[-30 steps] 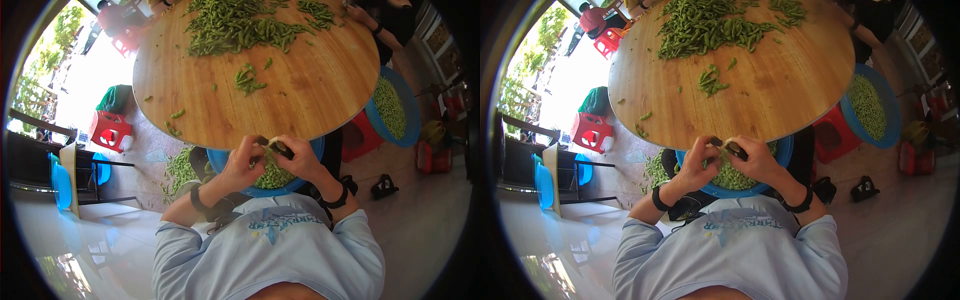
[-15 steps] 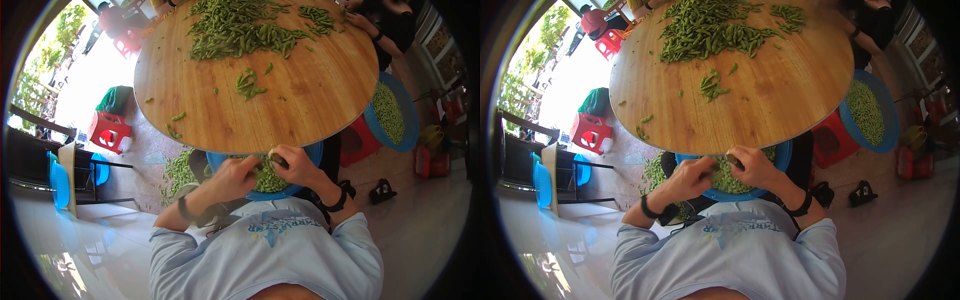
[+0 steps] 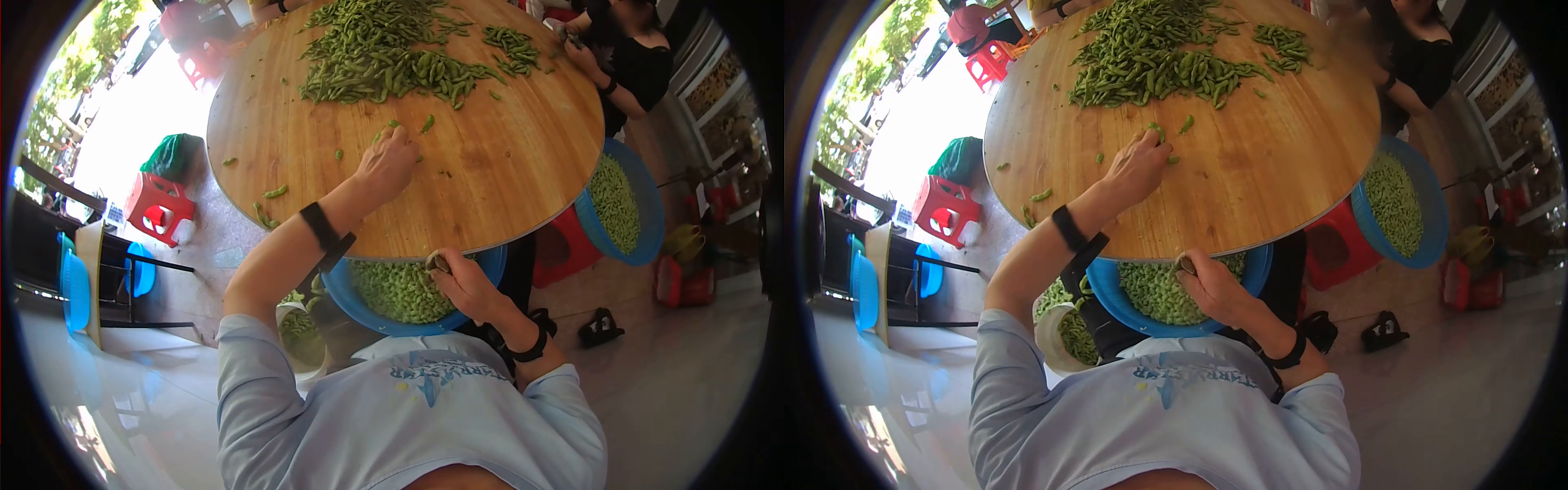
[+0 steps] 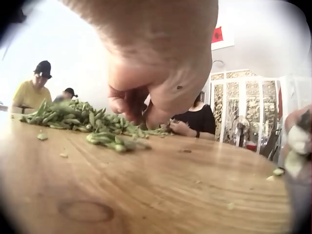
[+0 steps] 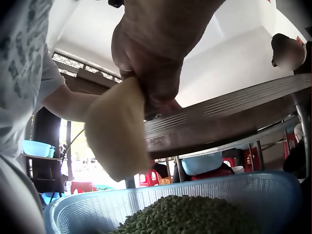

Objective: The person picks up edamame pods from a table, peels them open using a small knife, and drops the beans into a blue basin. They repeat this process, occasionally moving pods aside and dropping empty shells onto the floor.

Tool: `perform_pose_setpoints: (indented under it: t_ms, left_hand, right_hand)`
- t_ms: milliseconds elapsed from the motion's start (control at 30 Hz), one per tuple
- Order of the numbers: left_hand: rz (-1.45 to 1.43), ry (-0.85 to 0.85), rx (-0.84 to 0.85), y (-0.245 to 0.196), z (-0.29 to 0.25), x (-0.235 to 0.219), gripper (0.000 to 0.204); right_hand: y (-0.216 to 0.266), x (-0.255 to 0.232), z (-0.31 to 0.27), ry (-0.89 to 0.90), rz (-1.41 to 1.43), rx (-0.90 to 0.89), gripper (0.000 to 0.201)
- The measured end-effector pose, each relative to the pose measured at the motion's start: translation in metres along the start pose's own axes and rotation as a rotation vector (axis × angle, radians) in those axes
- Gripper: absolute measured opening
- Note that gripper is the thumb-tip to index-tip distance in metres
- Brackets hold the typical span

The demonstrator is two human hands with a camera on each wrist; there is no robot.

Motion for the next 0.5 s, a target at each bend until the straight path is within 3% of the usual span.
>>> perform_pose_setpoints:
  t_ms: [67, 200, 267, 300, 367, 500]
  left_hand:
    - [0.083, 0.010, -0.038, 0.009, 0.005, 0.017, 0.015]
    - [-0.070, -0.154, 0.015, -0.003, -0.001, 0.000, 0.017]
    - [-0.897, 0.154, -0.554, -0.017, -0.018, -0.011, 0.020]
    - [-0.897, 0.166, -0.552, -0.031, -0.025, -0.025, 0.020]
    - [-1.122, 0.251, -0.794, -0.056, -0.043, -0.046, 0.022]
    - [-1.301, 0.260, -0.890, -0.065, -0.074, -0.042, 0.017]
  right_hand:
    - [-0.001, -0.004, -0.002, 0.018, 0.185, 0.170, 0.022]
    - [0.007, -0.010, -0.004, 0.004, 0.264, 0.186, 0.023]
    - [0.005, -0.012, -0.002, -0.218, 0.488, 0.298, 0.029]
    - [0.005, -0.011, -0.001, -0.226, 0.494, 0.303, 0.029]
    - [0.007, -0.011, 0.004, -0.302, 0.656, 0.243, 0.033]
    - [0.012, -0.005, 0.007, -0.250, 0.740, 0.226, 0.036]
Point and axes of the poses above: each hand's wrist, its own z-axis towards the middle knuckle, its own x-axis out of the palm, y = z × x, the point moved 2 cm from there along z, towards the middle knuckle, and after that the axes turned 11 degrees about -y, right-handed, at the moved point
